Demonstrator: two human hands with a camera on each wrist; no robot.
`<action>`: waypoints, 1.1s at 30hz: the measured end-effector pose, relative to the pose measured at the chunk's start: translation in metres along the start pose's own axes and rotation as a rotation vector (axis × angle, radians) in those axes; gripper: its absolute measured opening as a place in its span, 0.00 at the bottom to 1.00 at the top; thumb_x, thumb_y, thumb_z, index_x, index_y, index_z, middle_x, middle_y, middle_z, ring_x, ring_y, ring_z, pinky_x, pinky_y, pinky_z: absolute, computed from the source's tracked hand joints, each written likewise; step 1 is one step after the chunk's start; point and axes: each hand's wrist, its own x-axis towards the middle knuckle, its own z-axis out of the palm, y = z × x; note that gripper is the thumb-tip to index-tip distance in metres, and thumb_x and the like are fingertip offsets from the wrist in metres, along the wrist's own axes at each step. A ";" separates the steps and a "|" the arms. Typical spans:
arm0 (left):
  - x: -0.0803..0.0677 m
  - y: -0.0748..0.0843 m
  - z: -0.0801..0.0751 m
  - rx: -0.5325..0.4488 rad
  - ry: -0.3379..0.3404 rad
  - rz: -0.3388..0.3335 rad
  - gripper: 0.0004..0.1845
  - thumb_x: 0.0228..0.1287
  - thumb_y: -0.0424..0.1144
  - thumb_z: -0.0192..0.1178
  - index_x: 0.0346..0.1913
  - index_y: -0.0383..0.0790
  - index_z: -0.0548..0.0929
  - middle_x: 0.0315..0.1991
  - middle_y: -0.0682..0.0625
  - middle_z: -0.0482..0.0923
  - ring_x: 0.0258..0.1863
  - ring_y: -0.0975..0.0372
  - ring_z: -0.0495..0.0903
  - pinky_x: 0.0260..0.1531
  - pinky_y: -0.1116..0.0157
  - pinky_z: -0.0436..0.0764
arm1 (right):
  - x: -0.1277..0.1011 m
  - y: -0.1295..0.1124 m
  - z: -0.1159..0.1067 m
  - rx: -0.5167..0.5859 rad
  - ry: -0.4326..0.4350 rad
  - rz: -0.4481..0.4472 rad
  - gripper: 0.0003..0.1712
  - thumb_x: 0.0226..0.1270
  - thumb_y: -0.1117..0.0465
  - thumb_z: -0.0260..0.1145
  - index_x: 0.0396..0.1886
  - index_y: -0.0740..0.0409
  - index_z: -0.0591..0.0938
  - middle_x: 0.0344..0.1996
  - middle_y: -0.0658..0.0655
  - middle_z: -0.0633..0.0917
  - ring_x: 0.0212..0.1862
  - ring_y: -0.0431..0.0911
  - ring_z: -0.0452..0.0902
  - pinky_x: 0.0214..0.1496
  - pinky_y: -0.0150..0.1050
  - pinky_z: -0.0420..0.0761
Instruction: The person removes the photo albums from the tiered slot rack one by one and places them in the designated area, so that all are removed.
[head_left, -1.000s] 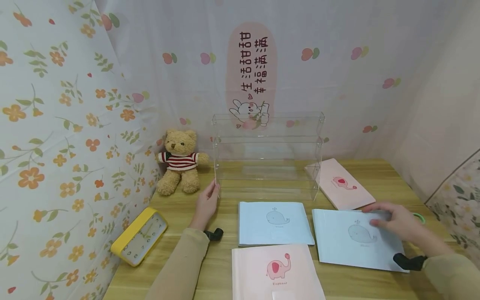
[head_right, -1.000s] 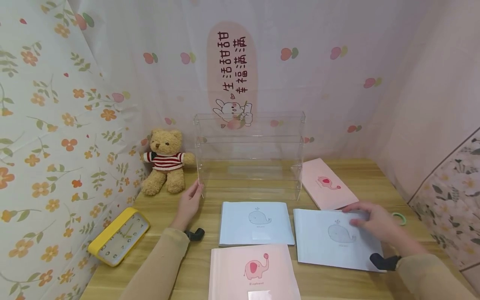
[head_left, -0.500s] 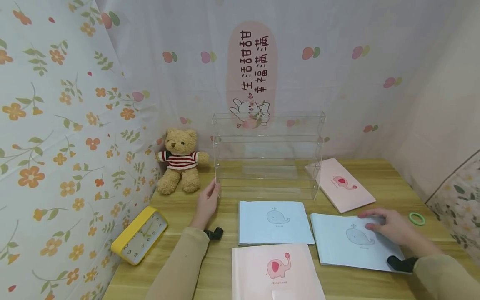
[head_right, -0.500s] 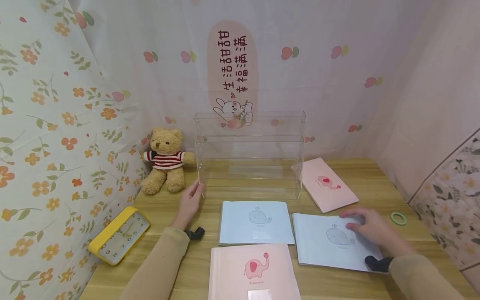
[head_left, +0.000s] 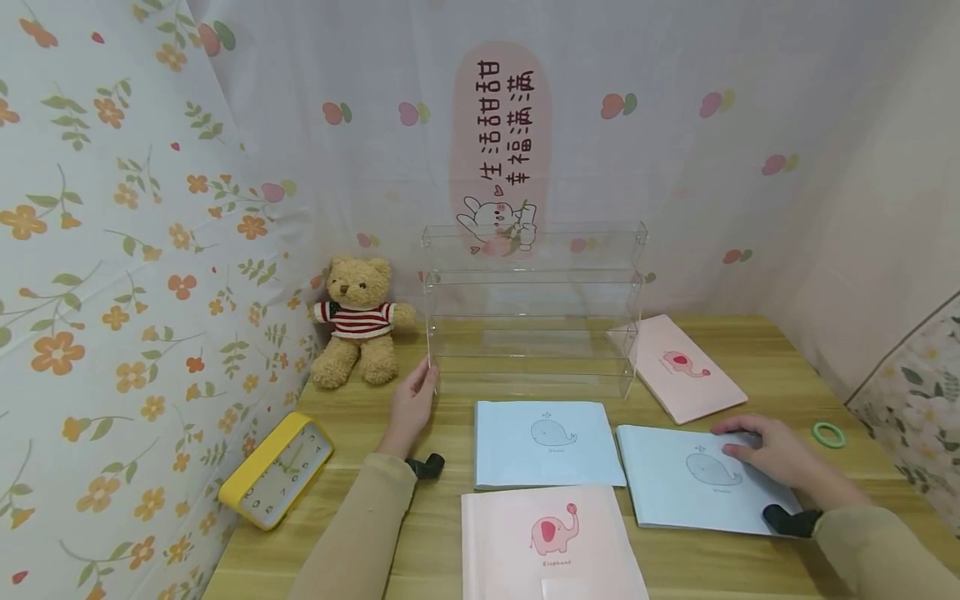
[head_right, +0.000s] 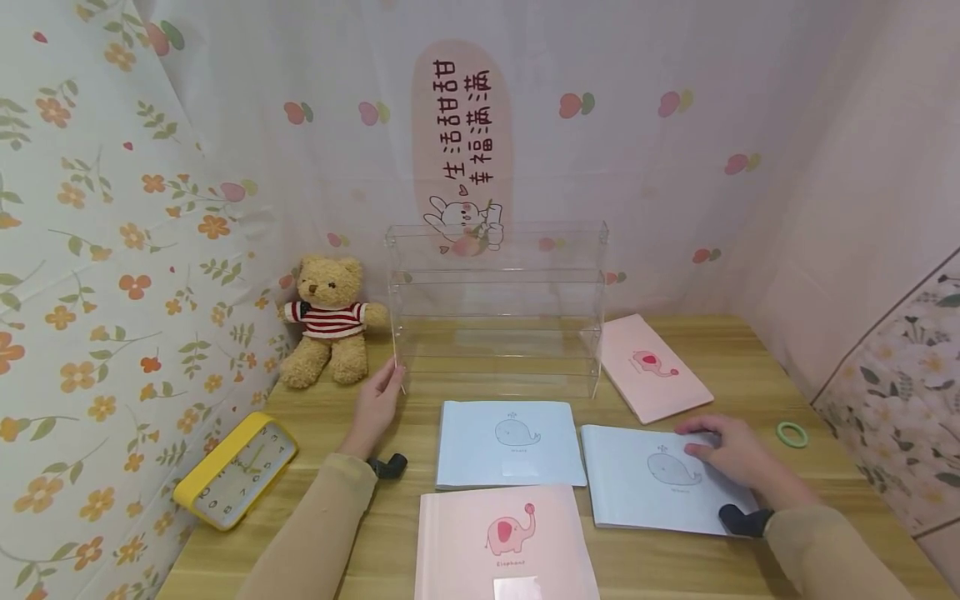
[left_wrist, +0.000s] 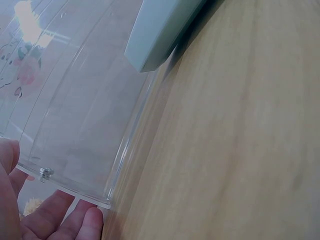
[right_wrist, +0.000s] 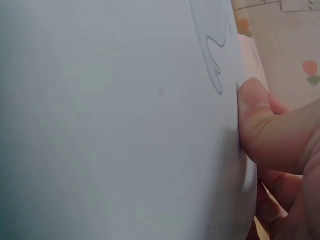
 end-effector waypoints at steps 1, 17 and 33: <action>0.000 -0.001 0.000 0.003 0.000 0.002 0.28 0.87 0.49 0.59 0.80 0.41 0.77 0.73 0.38 0.81 0.73 0.44 0.82 0.75 0.45 0.81 | 0.000 0.000 0.000 0.001 0.000 0.007 0.22 0.74 0.60 0.75 0.63 0.62 0.86 0.66 0.78 0.81 0.69 0.79 0.70 0.67 0.82 0.69; -0.002 0.001 -0.005 0.006 -0.004 -0.007 0.27 0.87 0.49 0.59 0.80 0.42 0.76 0.73 0.37 0.81 0.74 0.44 0.82 0.75 0.45 0.80 | 0.002 0.002 0.004 0.002 0.001 0.031 0.25 0.75 0.56 0.75 0.65 0.62 0.85 0.69 0.80 0.78 0.70 0.80 0.67 0.67 0.83 0.68; -0.002 0.009 -0.006 0.018 0.008 0.025 0.29 0.87 0.44 0.59 0.82 0.37 0.73 0.74 0.36 0.81 0.72 0.41 0.82 0.73 0.42 0.82 | 0.006 -0.010 -0.001 -0.049 0.001 0.005 0.25 0.74 0.55 0.76 0.63 0.65 0.85 0.63 0.77 0.84 0.67 0.78 0.73 0.66 0.81 0.73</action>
